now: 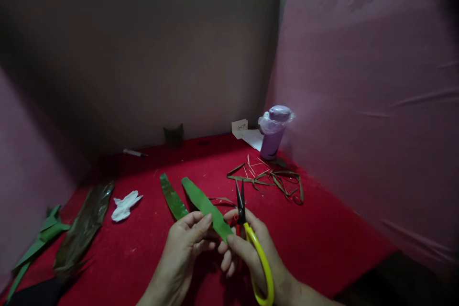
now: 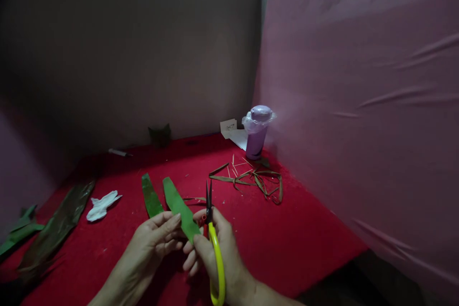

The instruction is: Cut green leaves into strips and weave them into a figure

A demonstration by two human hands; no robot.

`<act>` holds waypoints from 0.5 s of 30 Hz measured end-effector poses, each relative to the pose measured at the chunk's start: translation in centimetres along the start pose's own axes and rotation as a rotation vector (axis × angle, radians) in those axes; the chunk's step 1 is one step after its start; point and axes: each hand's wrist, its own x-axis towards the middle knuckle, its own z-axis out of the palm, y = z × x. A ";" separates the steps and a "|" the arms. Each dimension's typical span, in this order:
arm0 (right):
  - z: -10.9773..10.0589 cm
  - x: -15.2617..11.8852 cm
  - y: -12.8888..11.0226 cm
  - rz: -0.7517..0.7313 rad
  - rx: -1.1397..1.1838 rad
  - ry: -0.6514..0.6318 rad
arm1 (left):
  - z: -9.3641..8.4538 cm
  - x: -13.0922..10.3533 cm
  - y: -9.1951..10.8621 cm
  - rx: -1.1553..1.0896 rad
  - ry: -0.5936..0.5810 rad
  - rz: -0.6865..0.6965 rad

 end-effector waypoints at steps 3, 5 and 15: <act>-0.1 -0.1 1.0 -0.053 -0.075 -0.046 | 0.1 -0.3 -0.2 -0.089 0.011 0.042; -0.3 -0.1 1.3 -0.104 -0.161 -0.095 | 0.0 -0.7 -0.1 -0.167 -0.033 0.009; -0.3 0.5 -0.9 -0.193 -0.416 -0.310 | 0.2 -1.1 0.6 -0.207 0.072 0.010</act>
